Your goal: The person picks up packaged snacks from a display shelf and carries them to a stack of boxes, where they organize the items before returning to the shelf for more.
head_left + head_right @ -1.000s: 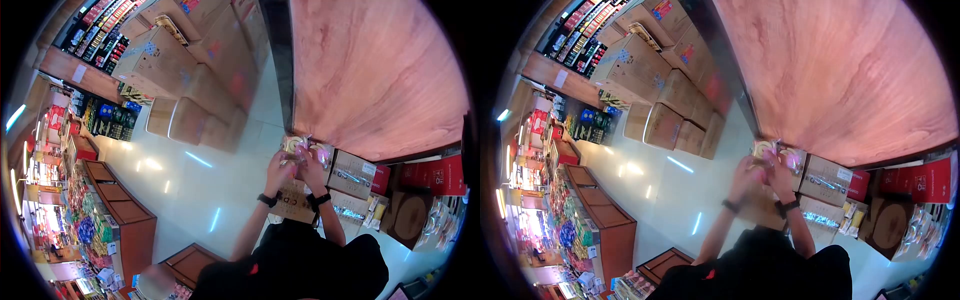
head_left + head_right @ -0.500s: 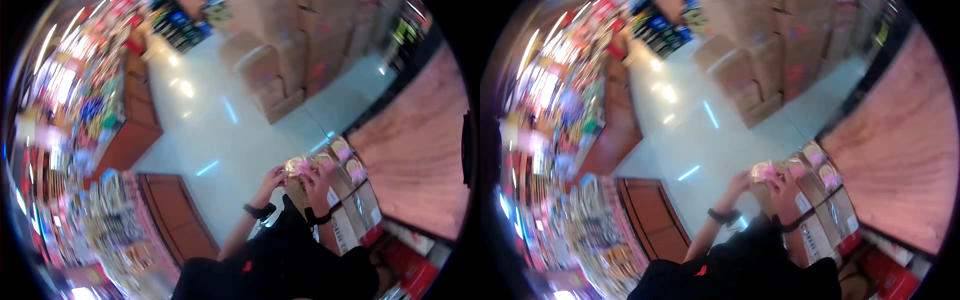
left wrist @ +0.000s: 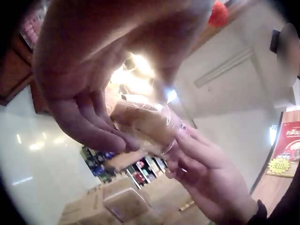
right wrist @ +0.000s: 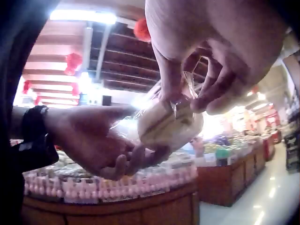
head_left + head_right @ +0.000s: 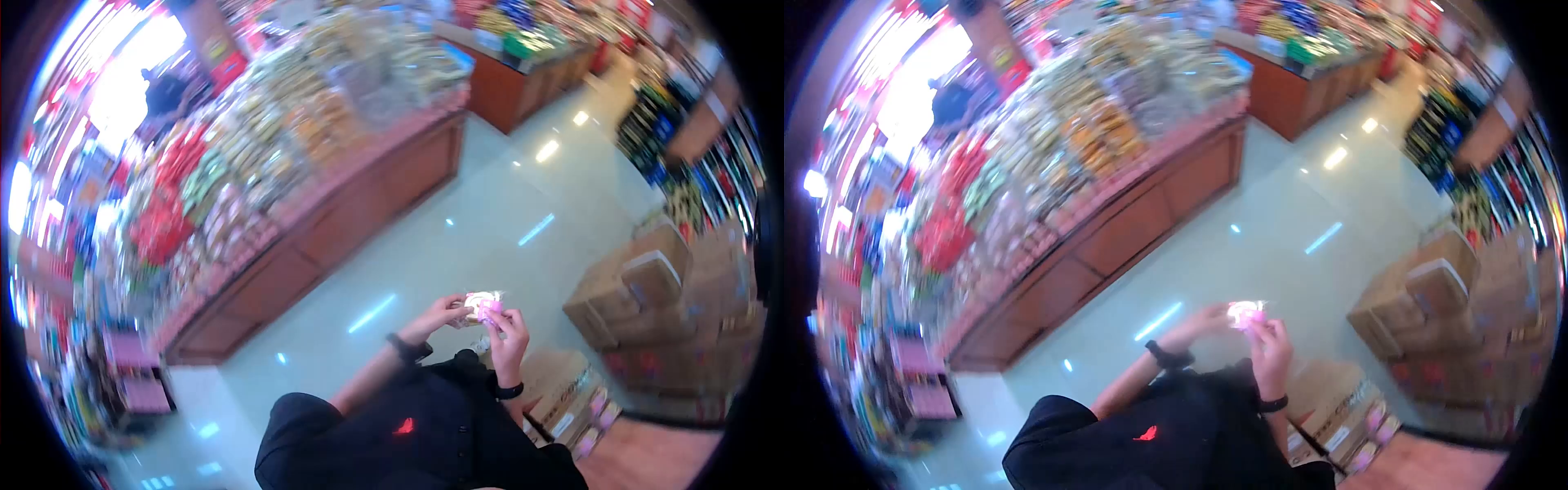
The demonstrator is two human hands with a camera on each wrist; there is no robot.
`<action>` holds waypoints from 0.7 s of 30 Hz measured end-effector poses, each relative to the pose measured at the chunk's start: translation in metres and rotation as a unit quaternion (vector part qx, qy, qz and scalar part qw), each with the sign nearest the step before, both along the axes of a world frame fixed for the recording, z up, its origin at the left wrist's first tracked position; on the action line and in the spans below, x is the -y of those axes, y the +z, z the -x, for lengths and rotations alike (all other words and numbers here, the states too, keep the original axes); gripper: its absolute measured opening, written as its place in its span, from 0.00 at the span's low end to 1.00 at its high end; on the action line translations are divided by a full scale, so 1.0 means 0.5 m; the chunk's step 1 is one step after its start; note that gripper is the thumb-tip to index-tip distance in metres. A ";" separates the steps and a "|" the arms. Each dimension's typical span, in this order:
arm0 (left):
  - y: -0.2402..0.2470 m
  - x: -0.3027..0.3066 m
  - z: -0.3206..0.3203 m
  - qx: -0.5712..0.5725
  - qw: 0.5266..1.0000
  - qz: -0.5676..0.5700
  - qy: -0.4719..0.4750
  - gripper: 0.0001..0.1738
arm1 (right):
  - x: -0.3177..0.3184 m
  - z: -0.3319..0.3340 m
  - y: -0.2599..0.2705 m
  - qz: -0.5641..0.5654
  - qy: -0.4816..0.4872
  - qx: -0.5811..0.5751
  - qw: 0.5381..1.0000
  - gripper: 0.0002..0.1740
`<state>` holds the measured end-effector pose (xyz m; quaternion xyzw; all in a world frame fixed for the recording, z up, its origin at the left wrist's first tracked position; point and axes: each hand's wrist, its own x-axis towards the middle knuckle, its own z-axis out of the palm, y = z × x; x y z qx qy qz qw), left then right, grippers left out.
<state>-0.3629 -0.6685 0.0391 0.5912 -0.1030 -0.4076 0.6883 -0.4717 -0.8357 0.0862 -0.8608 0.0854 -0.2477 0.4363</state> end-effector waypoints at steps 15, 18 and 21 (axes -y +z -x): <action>-0.061 -0.510 0.162 -0.024 0.970 -0.017 0.240 0.33 | -0.399 -0.143 -0.021 0.097 0.411 -0.008 0.906 0.14; -0.101 -0.515 0.160 -0.014 0.956 -0.017 0.293 0.33 | -0.427 -0.174 -0.027 0.093 0.432 -0.024 0.896 0.13; -0.127 -0.539 0.135 -0.026 0.949 -0.001 0.313 0.33 | -0.459 -0.230 -0.037 0.089 0.452 -0.028 0.887 0.13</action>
